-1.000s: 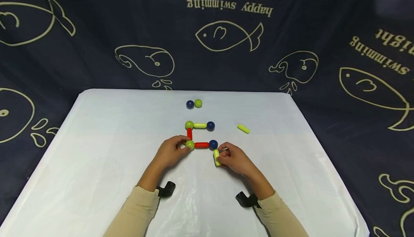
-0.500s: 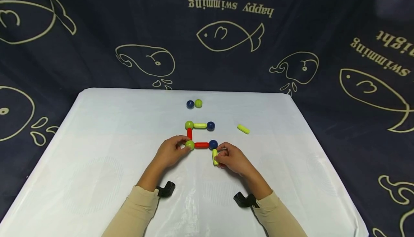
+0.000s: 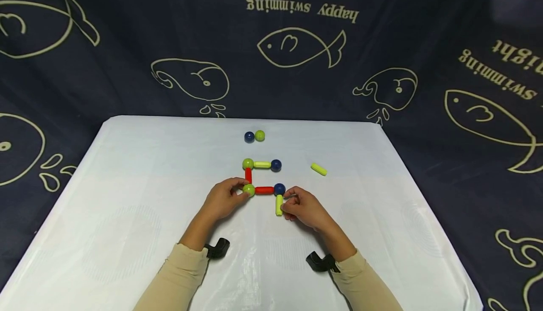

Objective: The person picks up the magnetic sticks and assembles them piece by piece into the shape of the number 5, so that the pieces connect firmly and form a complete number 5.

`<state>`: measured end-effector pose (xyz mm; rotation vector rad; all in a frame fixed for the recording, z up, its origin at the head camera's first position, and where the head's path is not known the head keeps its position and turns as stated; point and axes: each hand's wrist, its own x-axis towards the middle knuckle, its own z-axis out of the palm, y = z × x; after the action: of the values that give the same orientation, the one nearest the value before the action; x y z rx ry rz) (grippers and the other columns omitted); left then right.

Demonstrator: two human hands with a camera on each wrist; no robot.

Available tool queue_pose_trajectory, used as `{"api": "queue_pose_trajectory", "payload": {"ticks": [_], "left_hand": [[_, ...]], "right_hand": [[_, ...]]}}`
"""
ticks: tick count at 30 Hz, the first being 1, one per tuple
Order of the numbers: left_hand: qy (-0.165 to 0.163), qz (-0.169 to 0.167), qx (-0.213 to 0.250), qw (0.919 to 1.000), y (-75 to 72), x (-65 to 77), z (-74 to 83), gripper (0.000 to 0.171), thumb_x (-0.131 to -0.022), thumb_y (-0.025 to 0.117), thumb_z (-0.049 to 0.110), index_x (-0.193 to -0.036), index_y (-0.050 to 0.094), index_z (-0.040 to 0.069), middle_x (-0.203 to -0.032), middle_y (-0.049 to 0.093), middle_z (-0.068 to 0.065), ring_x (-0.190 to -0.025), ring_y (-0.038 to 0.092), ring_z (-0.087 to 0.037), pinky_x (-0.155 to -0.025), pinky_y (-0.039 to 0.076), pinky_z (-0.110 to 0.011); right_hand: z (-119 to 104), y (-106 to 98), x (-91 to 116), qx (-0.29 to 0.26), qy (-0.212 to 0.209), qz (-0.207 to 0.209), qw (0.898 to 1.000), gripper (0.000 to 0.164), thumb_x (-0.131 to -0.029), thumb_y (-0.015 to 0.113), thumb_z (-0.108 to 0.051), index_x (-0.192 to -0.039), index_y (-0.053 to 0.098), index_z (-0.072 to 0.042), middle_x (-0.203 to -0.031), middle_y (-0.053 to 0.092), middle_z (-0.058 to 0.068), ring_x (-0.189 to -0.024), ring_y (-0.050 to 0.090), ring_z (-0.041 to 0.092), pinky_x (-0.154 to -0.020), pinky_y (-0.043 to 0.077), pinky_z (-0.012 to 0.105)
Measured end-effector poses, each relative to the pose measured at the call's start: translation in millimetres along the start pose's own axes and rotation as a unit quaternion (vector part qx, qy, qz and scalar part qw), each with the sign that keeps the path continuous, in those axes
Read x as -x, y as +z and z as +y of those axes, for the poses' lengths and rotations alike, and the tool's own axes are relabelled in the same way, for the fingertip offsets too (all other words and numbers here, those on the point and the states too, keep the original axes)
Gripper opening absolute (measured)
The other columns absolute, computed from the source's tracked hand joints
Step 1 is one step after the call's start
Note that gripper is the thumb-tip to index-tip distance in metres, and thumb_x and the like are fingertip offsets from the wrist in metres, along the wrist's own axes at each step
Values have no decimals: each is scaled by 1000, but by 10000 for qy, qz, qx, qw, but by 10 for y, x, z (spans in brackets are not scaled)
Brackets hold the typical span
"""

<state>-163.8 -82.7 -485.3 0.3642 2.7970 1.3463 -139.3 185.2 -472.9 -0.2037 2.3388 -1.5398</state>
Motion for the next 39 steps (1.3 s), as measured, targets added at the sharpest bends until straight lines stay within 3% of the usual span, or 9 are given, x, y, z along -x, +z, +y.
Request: {"api": "queue_pose_trajectory", "payload": {"ticks": [8,11,16,24,31,39], "left_hand": [[-84,13,-24,10000,14,-1,-20,28,-87,76,23,-115,71,15,-93,66,2,-72,53,-13,-65,43,-32],[-77,8,-4,10000,20,-1,-15,29,-87,77,23,-115,71,15,-95,67,2,-72,53,-13,-65,43,-32],[-82,-5,15,10000,22,-1,5,29,-86,78,22,-114,72,15,-95,67,1,-72,53,-12,-65,43,-32],[-115,-19,-7,9999,9,1,20,29,-87,78,22,-115,71,15,-94,67,1,-72,52,-13,-65,42,-32],[-142,-4,-12,9999,-4,7,34,30,-86,78,22,-115,71,15,-91,66,1,-72,52,-13,-65,42,-32],[-115,-2,-23,9999,-6,1,24,29,-87,78,22,-114,72,15,-92,66,2,-72,52,-13,-65,42,-32]], "right_hand": [[-92,12,-102,1022,-17,559,9932,35,-87,74,-20,-112,54,-5,-75,64,0,-60,58,15,-58,44,30],[-111,-10,-157,1383,-68,713,9878,39,-86,75,-21,-116,55,-6,-83,63,0,-65,57,14,-62,44,30],[-134,-73,-255,1672,-377,565,9836,42,-89,74,-20,-126,58,-8,-103,64,5,-80,56,17,-72,46,34],[-97,-168,-403,1731,-677,-27,9826,27,-93,70,-20,-118,65,-12,-101,64,1,-84,56,16,-74,47,34],[-54,-200,-436,1548,-802,-135,9846,25,-94,69,-20,-117,67,-10,-97,64,-1,-85,53,17,-76,44,34],[-51,-202,-420,1323,-679,-119,9888,26,-95,68,-18,-120,69,-10,-112,66,3,-98,55,19,-88,45,37]]}}
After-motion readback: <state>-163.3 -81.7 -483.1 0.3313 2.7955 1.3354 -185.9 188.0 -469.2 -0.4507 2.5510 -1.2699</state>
